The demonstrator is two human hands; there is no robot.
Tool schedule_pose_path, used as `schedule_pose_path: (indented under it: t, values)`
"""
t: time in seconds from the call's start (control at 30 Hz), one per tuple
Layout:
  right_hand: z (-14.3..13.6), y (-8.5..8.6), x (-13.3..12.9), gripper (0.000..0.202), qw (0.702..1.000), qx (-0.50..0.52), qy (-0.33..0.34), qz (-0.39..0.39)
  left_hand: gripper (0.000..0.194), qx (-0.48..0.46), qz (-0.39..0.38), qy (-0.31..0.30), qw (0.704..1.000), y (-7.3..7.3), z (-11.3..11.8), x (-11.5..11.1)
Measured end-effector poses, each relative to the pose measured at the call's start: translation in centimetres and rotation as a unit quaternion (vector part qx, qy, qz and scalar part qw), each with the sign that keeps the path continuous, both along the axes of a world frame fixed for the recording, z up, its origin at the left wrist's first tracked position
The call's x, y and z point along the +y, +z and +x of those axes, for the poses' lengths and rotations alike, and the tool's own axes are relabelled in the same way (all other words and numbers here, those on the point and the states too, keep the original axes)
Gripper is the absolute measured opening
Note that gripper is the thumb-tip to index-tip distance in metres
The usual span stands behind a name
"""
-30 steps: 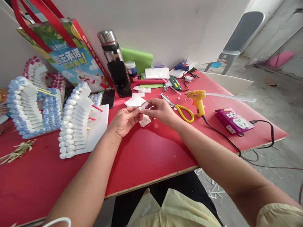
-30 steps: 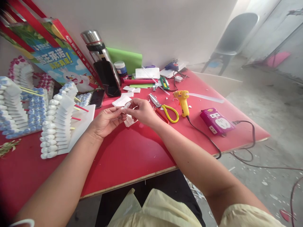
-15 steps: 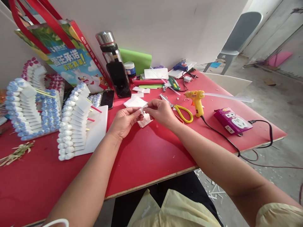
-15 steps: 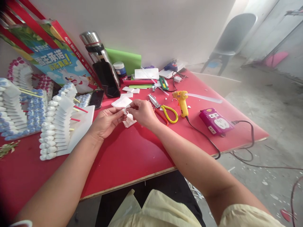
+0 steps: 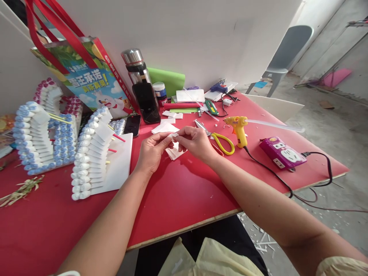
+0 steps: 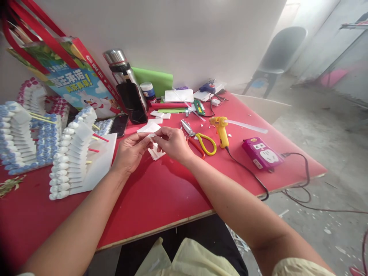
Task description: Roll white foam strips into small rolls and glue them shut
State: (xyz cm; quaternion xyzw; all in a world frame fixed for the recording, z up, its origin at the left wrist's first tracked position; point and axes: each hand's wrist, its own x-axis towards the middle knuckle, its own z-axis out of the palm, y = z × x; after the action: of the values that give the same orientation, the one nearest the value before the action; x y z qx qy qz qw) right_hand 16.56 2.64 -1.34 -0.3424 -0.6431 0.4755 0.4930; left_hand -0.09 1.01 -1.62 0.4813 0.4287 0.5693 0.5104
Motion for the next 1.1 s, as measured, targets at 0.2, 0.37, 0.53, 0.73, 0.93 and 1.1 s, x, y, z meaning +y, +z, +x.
schedule_pose_path:
  t: [0.2,0.37,0.53,0.73,0.93,1.1]
  values:
    - [0.26,0.22,0.11,0.017,1.0,-0.008,0.011,0.022,0.025,0.019,0.025,0.007,0.999,-0.11,0.0,0.05]
    - [0.14,0.09,0.08,0.019,0.997,-0.058,-0.008,0.048,0.027,0.079,0.045,0.038,0.995,-0.18,-0.03,-0.06]
    - [-0.15,-0.08,-0.07,0.02,0.997,-0.066,-0.024,0.042,0.025,0.144,0.094,0.04,0.984,-0.03,-0.13,-0.17]
    - [-0.16,0.0,-0.32,0.019,0.989,-0.115,-0.069,0.068,0.024,0.176,0.104,0.054,0.978,-0.03,0.22,-0.35]
    - [-0.06,0.46,-0.67,0.021,0.979,-0.141,-0.067,0.134,0.025,0.171,0.099,0.064,0.978,-0.22,0.26,-0.36]
    - [0.06,0.45,-0.61,0.019,0.973,-0.16,-0.071,0.153,0.024,0.144,0.095,0.06,0.983,-0.48,0.0,-0.12]
